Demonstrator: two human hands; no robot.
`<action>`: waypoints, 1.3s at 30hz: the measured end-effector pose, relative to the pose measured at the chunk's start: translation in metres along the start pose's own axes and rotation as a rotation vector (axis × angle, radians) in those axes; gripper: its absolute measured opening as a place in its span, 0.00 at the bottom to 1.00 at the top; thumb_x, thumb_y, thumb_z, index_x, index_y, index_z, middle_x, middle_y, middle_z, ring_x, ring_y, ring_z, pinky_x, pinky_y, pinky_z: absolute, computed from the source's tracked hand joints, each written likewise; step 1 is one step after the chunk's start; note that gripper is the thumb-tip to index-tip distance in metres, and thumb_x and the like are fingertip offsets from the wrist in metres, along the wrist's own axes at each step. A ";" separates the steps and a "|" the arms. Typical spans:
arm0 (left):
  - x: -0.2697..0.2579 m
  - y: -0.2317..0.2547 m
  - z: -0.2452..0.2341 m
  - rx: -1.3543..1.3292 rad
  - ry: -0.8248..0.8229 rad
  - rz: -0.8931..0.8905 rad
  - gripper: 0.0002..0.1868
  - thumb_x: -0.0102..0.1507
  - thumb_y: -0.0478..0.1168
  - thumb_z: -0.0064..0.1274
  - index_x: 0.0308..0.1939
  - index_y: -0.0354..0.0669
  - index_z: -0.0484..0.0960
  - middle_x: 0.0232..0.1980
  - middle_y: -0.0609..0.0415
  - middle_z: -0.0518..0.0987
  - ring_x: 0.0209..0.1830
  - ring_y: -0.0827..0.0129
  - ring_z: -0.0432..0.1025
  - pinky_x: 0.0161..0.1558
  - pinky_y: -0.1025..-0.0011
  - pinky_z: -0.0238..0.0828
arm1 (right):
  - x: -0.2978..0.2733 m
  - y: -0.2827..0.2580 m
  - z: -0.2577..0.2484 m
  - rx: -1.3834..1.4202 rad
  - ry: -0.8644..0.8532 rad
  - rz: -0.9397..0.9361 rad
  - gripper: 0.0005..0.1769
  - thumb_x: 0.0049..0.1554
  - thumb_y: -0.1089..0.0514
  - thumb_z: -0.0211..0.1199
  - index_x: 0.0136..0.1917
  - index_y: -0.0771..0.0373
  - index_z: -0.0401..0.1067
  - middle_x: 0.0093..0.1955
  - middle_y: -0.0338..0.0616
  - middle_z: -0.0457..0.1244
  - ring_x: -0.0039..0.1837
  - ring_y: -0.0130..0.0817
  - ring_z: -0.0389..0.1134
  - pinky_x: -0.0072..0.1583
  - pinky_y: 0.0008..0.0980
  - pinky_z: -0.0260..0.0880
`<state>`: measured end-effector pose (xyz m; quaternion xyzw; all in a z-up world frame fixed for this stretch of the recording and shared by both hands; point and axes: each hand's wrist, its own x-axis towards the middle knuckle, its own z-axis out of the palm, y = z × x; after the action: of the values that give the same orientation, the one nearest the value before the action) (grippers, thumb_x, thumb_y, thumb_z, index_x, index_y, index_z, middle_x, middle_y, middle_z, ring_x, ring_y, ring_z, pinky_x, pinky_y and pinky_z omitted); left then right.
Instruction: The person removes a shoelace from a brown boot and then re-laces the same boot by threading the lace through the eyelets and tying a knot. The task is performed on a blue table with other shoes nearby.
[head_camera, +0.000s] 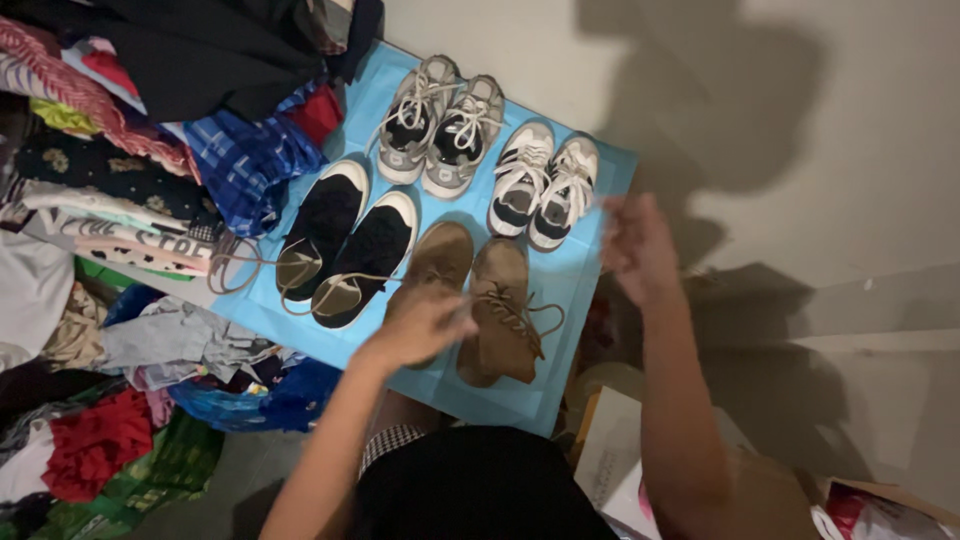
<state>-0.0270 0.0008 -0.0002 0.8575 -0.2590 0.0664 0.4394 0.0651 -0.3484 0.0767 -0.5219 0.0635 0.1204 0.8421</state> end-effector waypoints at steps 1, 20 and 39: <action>-0.003 0.007 0.002 0.049 -0.037 0.021 0.19 0.63 0.50 0.59 0.51 0.41 0.84 0.51 0.40 0.82 0.58 0.43 0.71 0.57 0.49 0.64 | -0.002 0.005 0.013 -0.142 -0.048 0.045 0.30 0.68 0.37 0.47 0.59 0.62 0.77 0.34 0.35 0.60 0.30 0.26 0.55 0.31 0.25 0.56; -0.007 0.003 0.015 -1.002 0.336 -0.547 0.12 0.67 0.38 0.56 0.51 0.35 0.86 0.46 0.52 0.84 0.43 0.74 0.80 0.46 0.75 0.81 | -0.017 0.074 0.119 -1.034 -0.445 0.220 0.30 0.66 0.32 0.44 0.56 0.61 0.64 0.39 0.37 0.52 0.41 0.28 0.56 0.45 0.31 0.63; -0.023 -0.015 -0.017 0.107 0.350 -0.502 0.16 0.64 0.34 0.55 0.56 0.41 0.81 0.52 0.37 0.82 0.49 0.43 0.77 0.48 0.54 0.74 | -0.009 0.125 0.104 -0.887 -0.222 -0.325 0.11 0.60 0.60 0.66 0.56 0.59 0.80 0.48 0.40 0.72 0.42 0.23 0.71 0.45 0.22 0.70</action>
<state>-0.0370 0.0298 -0.0083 0.8922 0.0442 0.1160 0.4343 0.0211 -0.2033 0.0174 -0.8178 -0.1668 0.0577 0.5478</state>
